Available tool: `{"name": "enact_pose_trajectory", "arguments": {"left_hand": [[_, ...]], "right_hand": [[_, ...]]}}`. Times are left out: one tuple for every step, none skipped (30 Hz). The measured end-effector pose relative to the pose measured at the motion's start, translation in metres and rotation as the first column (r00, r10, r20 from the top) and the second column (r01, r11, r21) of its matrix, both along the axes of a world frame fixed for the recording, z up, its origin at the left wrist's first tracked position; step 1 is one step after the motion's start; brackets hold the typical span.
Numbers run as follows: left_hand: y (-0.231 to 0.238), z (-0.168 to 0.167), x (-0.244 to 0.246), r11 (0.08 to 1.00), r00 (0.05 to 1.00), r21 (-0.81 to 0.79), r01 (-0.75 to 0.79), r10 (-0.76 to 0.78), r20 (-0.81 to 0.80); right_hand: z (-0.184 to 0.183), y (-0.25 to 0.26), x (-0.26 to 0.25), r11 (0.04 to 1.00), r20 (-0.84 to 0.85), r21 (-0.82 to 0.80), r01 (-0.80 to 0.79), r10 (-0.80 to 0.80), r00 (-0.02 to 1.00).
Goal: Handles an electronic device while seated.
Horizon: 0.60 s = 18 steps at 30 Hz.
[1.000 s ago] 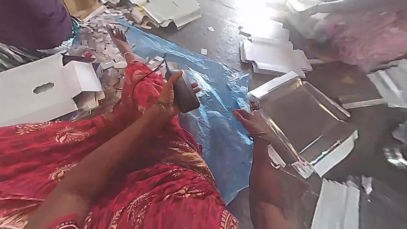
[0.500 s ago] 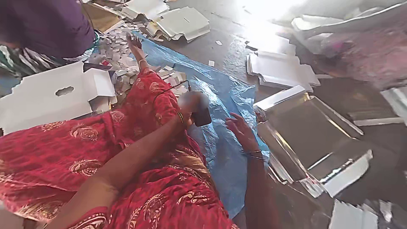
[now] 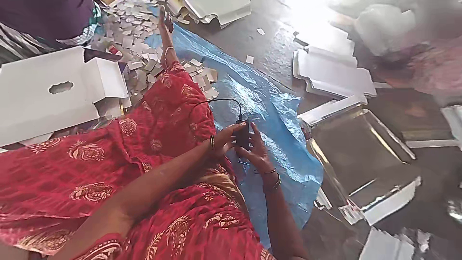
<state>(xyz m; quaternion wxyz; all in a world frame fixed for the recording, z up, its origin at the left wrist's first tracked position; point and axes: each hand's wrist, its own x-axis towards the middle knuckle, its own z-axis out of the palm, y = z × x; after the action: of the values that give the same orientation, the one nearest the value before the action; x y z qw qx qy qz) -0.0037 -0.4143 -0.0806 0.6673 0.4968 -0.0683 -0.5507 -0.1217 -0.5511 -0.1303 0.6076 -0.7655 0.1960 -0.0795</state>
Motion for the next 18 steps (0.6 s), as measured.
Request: {"name": "enact_pose_trajectory", "arguments": {"left_hand": [[0.008, 0.004, 0.001, 1.000, 1.000, 0.016, 0.010, -0.010, 0.009], [0.017, 0.008, 0.002, 0.999, 0.999, 0.033, 0.016, -0.017, 0.029], [0.024, 0.013, 0.004, 0.999, 0.997, 0.045, 0.019, -0.022, 0.070], [0.032, 0.019, 0.005, 0.998, 0.991, 0.053, 0.026, -0.032, 0.133], [0.043, 0.022, 0.007, 0.998, 0.975, 0.053, 0.040, -0.051, 0.215], [0.054, 0.023, 0.009, 0.998, 0.952, 0.042, 0.055, -0.065, 0.300], [0.064, 0.025, 0.012, 0.997, 0.933, 0.036, 0.062, -0.071, 0.352], [0.071, 0.028, 0.017, 0.998, 0.926, 0.032, 0.052, -0.060, 0.372], [0.075, 0.033, 0.022, 0.999, 0.932, 0.030, 0.027, -0.036, 0.361], [0.078, 0.035, 0.029, 1.000, 0.942, 0.023, 0.007, -0.014, 0.335], [0.081, 0.034, 0.036, 1.000, 0.949, 0.021, -0.006, -0.001, 0.316], [0.083, 0.031, 0.041, 0.999, 0.955, 0.019, -0.027, 0.020, 0.297], [0.085, 0.027, 0.046, 0.999, 0.958, 0.022, -0.047, 0.039, 0.283], [0.088, 0.022, 0.049, 0.997, 0.957, 0.033, -0.069, 0.057, 0.283], [0.090, 0.018, 0.052, 0.996, 0.953, 0.043, -0.083, 0.067, 0.295], [0.092, 0.014, 0.055, 0.994, 0.946, 0.046, -0.094, 0.075, 0.315], [0.094, 0.011, 0.057, 0.993, 0.943, 0.053, -0.107, 0.085, 0.322], [0.096, 0.008, 0.060, 0.991, 0.944, 0.064, -0.116, 0.090, 0.317]], "right_hand": [[-0.006, -0.002, 0.000, 0.999, -0.004, 0.018, 0.038, -0.038, 0.999], [-0.013, -0.005, -0.001, 0.997, -0.015, 0.024, 0.072, -0.071, 0.997], [-0.019, -0.009, 0.000, 0.994, -0.031, 0.022, 0.108, -0.107, 0.994], [-0.025, -0.015, 0.001, 0.990, -0.058, -0.005, 0.140, -0.140, 0.988], [-0.032, -0.021, 0.001, 0.983, -0.089, -0.066, 0.169, -0.174, 0.981], [-0.037, -0.029, 0.000, 0.971, -0.124, -0.140, 0.194, -0.212, 0.969], [-0.041, -0.037, 0.000, 0.954, -0.159, -0.210, 0.214, -0.249, 0.955], [-0.044, -0.047, -0.001, 0.937, -0.183, -0.263, 0.230, -0.282, 0.942], [-0.048, -0.056, -0.002, 0.920, -0.195, -0.304, 0.248, -0.315, 0.929], [-0.052, -0.067, -0.003, 0.906, -0.204, -0.325, 0.270, -0.346, 0.916], [-0.054, -0.075, -0.004, 0.895, -0.205, -0.334, 0.296, -0.375, 0.904], [-0.055, -0.083, -0.005, 0.886, -0.210, -0.340, 0.316, -0.399, 0.893], [-0.056, -0.089, -0.006, 0.878, -0.215, -0.346, 0.330, -0.417, 0.883], [-0.057, -0.094, -0.007, 0.875, -0.223, -0.341, 0.344, -0.431, 0.874], [-0.059, -0.098, -0.008, 0.869, -0.229, -0.337, 0.362, -0.448, 0.864], [-0.063, -0.101, -0.009, 0.864, -0.233, -0.328, 0.383, -0.466, 0.853], [-0.067, -0.104, -0.010, 0.861, -0.237, -0.321, 0.395, -0.477, 0.846], [-0.069, -0.106, -0.010, 0.859, -0.238, -0.316, 0.403, -0.483, 0.843]]}}
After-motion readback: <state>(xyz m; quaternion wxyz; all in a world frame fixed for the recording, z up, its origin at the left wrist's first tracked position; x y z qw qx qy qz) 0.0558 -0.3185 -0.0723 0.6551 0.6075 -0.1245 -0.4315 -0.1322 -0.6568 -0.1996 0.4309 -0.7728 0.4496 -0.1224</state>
